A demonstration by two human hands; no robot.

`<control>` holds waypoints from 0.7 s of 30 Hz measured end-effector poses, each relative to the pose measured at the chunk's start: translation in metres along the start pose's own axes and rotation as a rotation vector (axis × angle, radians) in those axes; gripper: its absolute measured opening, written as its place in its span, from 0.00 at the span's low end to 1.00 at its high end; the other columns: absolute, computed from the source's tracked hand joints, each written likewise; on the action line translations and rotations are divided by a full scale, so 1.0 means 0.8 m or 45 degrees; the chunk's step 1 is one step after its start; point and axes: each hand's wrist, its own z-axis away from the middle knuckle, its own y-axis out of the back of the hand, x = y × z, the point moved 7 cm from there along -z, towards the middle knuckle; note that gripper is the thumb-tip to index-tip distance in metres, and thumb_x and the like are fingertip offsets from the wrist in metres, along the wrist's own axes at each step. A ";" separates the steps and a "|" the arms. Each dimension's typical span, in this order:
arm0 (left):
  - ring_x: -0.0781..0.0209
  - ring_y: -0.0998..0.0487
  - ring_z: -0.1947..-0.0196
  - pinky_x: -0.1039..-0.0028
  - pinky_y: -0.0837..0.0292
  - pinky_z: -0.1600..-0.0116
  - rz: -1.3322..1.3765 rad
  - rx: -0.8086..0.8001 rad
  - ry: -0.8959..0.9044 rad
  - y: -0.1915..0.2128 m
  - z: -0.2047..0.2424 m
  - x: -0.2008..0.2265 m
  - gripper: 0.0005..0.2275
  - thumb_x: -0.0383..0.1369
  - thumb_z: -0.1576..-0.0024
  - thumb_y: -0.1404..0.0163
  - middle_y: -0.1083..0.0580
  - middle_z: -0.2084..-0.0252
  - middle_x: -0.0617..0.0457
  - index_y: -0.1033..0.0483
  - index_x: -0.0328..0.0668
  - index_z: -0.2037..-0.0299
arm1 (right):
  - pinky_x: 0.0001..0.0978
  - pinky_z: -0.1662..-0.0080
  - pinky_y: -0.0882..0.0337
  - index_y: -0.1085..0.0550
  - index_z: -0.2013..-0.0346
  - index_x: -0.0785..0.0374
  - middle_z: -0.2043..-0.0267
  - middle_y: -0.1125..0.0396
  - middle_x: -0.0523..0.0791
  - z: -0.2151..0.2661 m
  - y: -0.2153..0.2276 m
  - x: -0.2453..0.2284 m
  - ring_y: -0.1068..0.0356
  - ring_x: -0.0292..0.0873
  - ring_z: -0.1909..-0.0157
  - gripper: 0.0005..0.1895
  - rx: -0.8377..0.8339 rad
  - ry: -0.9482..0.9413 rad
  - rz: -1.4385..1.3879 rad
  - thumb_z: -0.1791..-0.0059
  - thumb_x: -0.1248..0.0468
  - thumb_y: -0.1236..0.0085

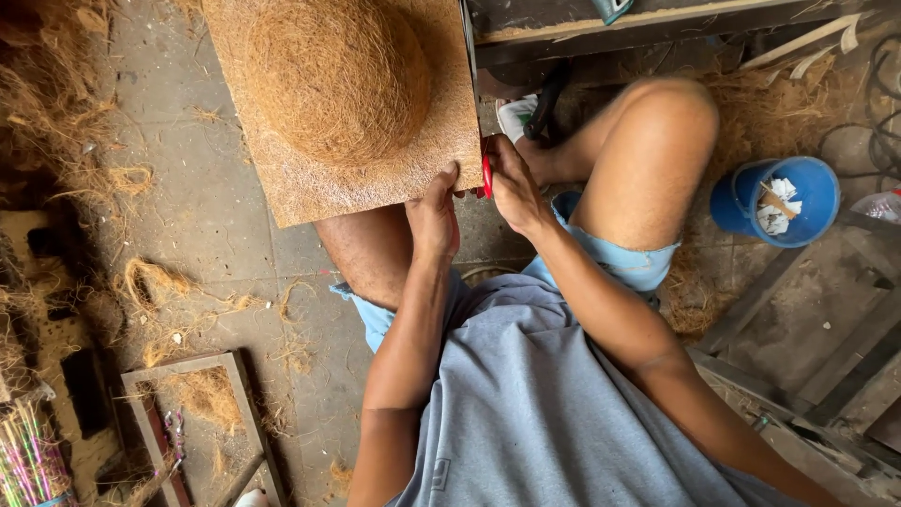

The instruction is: Hammering the brim of a coconut fiber hat to shape it and then trimming the edges with scissors.

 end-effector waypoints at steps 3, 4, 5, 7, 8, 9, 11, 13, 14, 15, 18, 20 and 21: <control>0.55 0.20 0.67 0.69 0.30 0.69 0.044 0.010 -0.001 0.002 -0.001 0.000 0.07 0.22 0.54 0.40 0.22 0.70 0.38 0.20 0.20 0.70 | 0.37 0.59 0.41 0.36 0.56 0.61 0.67 0.50 0.40 0.004 -0.015 -0.028 0.47 0.41 0.64 0.11 -0.016 0.016 -0.040 0.54 0.68 0.54; 0.55 0.20 0.68 0.70 0.31 0.70 0.066 0.014 -0.004 0.002 -0.001 0.001 0.06 0.21 0.54 0.40 0.22 0.71 0.38 0.20 0.20 0.70 | 0.36 0.59 0.41 0.36 0.57 0.60 0.67 0.49 0.40 0.004 -0.017 -0.033 0.47 0.40 0.64 0.11 -0.021 0.024 -0.050 0.54 0.68 0.54; 0.55 0.20 0.68 0.70 0.31 0.70 0.069 0.014 -0.005 0.005 -0.006 -0.003 0.06 0.21 0.54 0.40 0.22 0.71 0.38 0.20 0.20 0.70 | 0.36 0.59 0.41 0.36 0.57 0.60 0.67 0.49 0.40 0.001 -0.017 -0.026 0.47 0.40 0.64 0.11 -0.024 0.025 -0.048 0.54 0.68 0.54; 0.54 0.20 0.68 0.71 0.30 0.71 0.117 0.001 0.011 0.014 -0.010 -0.012 0.07 0.21 0.54 0.40 0.21 0.70 0.37 0.20 0.20 0.69 | 0.37 0.58 0.40 0.37 0.56 0.59 0.67 0.49 0.41 0.003 -0.015 -0.009 0.46 0.41 0.63 0.11 -0.001 0.029 -0.070 0.54 0.66 0.52; 0.54 0.20 0.68 0.71 0.30 0.71 0.119 -0.001 0.009 0.013 -0.011 -0.014 0.07 0.21 0.54 0.40 0.21 0.70 0.37 0.20 0.20 0.69 | 0.37 0.58 0.40 0.37 0.56 0.59 0.67 0.49 0.41 0.002 -0.014 -0.012 0.46 0.41 0.63 0.11 -0.001 0.032 -0.069 0.54 0.66 0.52; 0.54 0.20 0.68 0.71 0.30 0.71 0.124 -0.009 0.014 0.012 -0.012 -0.015 0.07 0.21 0.54 0.40 0.21 0.70 0.37 0.20 0.21 0.69 | 0.35 0.59 0.41 0.37 0.57 0.59 0.67 0.49 0.40 0.001 -0.013 -0.014 0.47 0.40 0.64 0.13 -0.009 0.026 -0.053 0.55 0.66 0.53; 0.54 0.20 0.69 0.71 0.30 0.71 0.127 -0.009 0.019 0.016 -0.011 -0.017 0.07 0.22 0.54 0.40 0.21 0.70 0.38 0.20 0.21 0.69 | 0.34 0.60 0.42 0.38 0.57 0.59 0.67 0.50 0.40 0.006 -0.016 -0.012 0.48 0.40 0.65 0.14 -0.020 0.013 -0.040 0.57 0.67 0.54; 0.53 0.21 0.68 0.71 0.29 0.70 0.153 -0.025 0.019 0.015 -0.013 -0.019 0.06 0.21 0.53 0.41 0.22 0.70 0.37 0.20 0.21 0.69 | 0.34 0.61 0.40 0.37 0.58 0.58 0.68 0.48 0.40 0.007 -0.016 -0.011 0.46 0.39 0.66 0.13 0.001 0.031 -0.050 0.56 0.66 0.52; 0.53 0.21 0.68 0.71 0.29 0.70 0.154 -0.024 0.019 0.016 -0.013 -0.020 0.06 0.21 0.53 0.41 0.22 0.70 0.37 0.20 0.21 0.69 | 0.34 0.61 0.40 0.37 0.58 0.58 0.68 0.48 0.40 0.010 -0.018 -0.015 0.46 0.39 0.66 0.13 0.001 0.030 -0.050 0.56 0.66 0.52; 0.54 0.21 0.68 0.71 0.29 0.71 0.158 -0.024 0.013 0.018 -0.013 -0.021 0.06 0.21 0.53 0.41 0.22 0.69 0.38 0.20 0.21 0.69 | 0.35 0.61 0.41 0.37 0.59 0.58 0.67 0.49 0.40 0.012 -0.020 -0.019 0.46 0.39 0.66 0.14 -0.006 0.022 -0.061 0.58 0.66 0.51; 0.54 0.21 0.68 0.71 0.29 0.71 0.169 -0.029 0.000 0.017 -0.013 -0.021 0.06 0.21 0.53 0.41 0.21 0.69 0.37 0.20 0.22 0.68 | 0.34 0.61 0.41 0.37 0.60 0.58 0.67 0.48 0.39 0.015 -0.019 -0.018 0.46 0.38 0.66 0.15 -0.002 0.016 -0.079 0.60 0.66 0.51; 0.54 0.21 0.68 0.70 0.29 0.71 0.175 -0.032 -0.007 0.011 -0.010 -0.014 0.06 0.21 0.53 0.40 0.21 0.69 0.37 0.20 0.22 0.68 | 0.34 0.61 0.41 0.37 0.60 0.58 0.67 0.48 0.39 0.015 -0.017 -0.017 0.45 0.37 0.66 0.14 0.007 0.018 -0.087 0.59 0.66 0.50; 0.55 0.22 0.70 0.71 0.29 0.71 0.151 -0.016 0.004 0.007 -0.007 -0.008 0.06 0.21 0.54 0.40 0.22 0.71 0.38 0.20 0.22 0.70 | 0.33 0.61 0.42 0.37 0.59 0.58 0.67 0.49 0.39 0.015 -0.018 -0.018 0.46 0.37 0.66 0.14 0.000 0.024 -0.083 0.59 0.66 0.51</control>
